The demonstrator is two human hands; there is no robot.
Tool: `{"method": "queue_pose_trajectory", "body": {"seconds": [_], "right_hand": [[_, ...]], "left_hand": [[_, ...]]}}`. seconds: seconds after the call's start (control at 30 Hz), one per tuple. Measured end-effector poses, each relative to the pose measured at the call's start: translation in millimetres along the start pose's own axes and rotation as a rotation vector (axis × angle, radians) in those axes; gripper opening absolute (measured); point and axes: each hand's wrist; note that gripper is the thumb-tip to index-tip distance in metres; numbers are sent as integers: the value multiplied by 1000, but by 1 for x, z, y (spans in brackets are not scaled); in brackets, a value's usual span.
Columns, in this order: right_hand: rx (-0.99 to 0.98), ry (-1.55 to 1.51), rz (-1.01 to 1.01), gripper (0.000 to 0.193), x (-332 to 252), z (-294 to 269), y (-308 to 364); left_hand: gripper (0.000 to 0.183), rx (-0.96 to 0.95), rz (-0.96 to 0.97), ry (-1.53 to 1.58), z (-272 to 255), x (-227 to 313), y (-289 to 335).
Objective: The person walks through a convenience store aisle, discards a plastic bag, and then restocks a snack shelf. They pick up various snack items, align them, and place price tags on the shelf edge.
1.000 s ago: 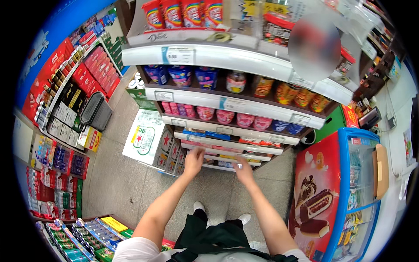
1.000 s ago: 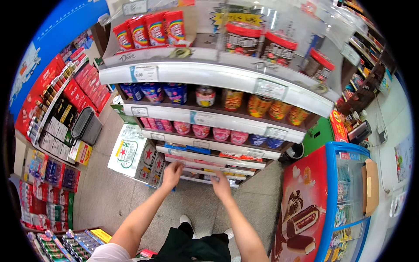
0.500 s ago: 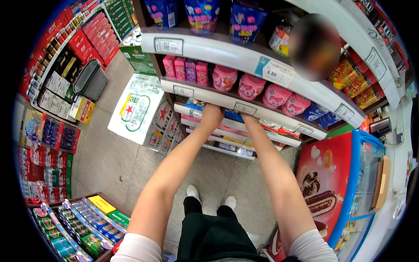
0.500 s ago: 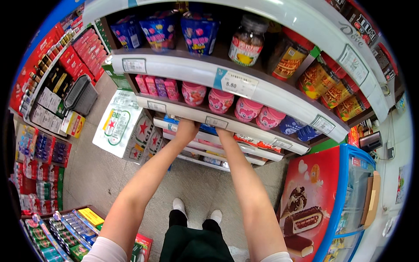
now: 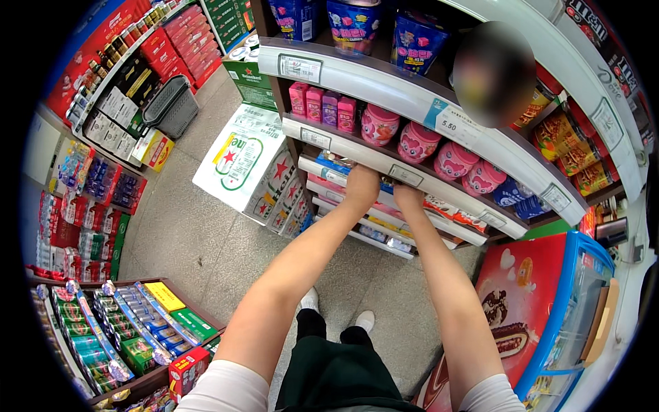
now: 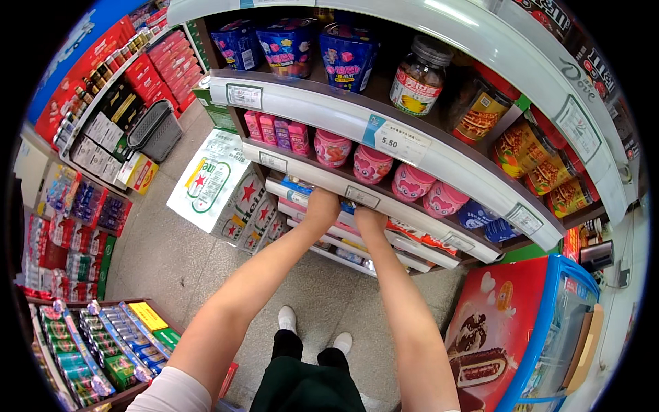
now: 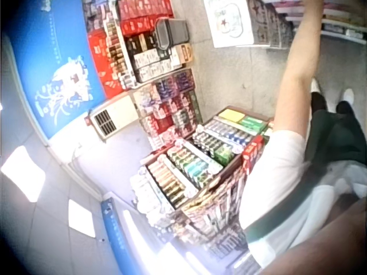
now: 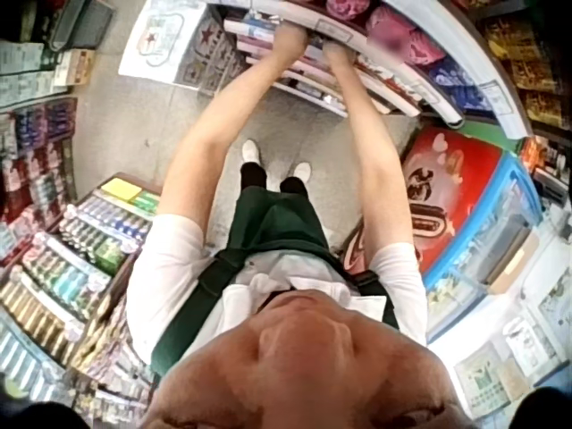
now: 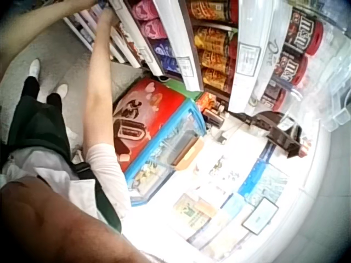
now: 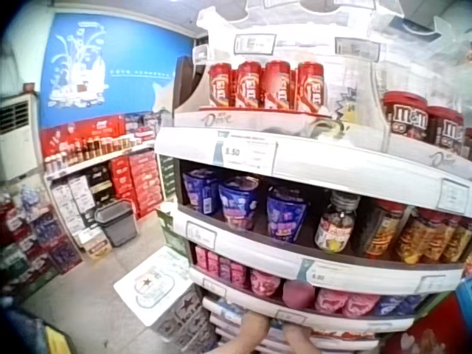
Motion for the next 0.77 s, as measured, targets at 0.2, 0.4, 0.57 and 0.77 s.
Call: {"method": "queue_pose_trajectory", "body": {"seconds": [0.2,0.4,0.57,0.77], "right_hand": [[79,-288,-173,69,1,-40,98],[-263,-381,-59,60,77,-50,291],[-712,-183,88,70,166,-48,452],[-940,-620,360,76,214,-83,526]], "left_hand": [[50,31,-26,278,-69,20,52],[32,-279,-158,548,-118,47,193],[41,-518,-184,411,-126,33,369],[60,-1235,-366,268,-156,13,449]]}}
Point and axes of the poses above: each hand's wrist, its own y-axis away from the middle knuckle, its own z-axis out of the palm, x = y × z
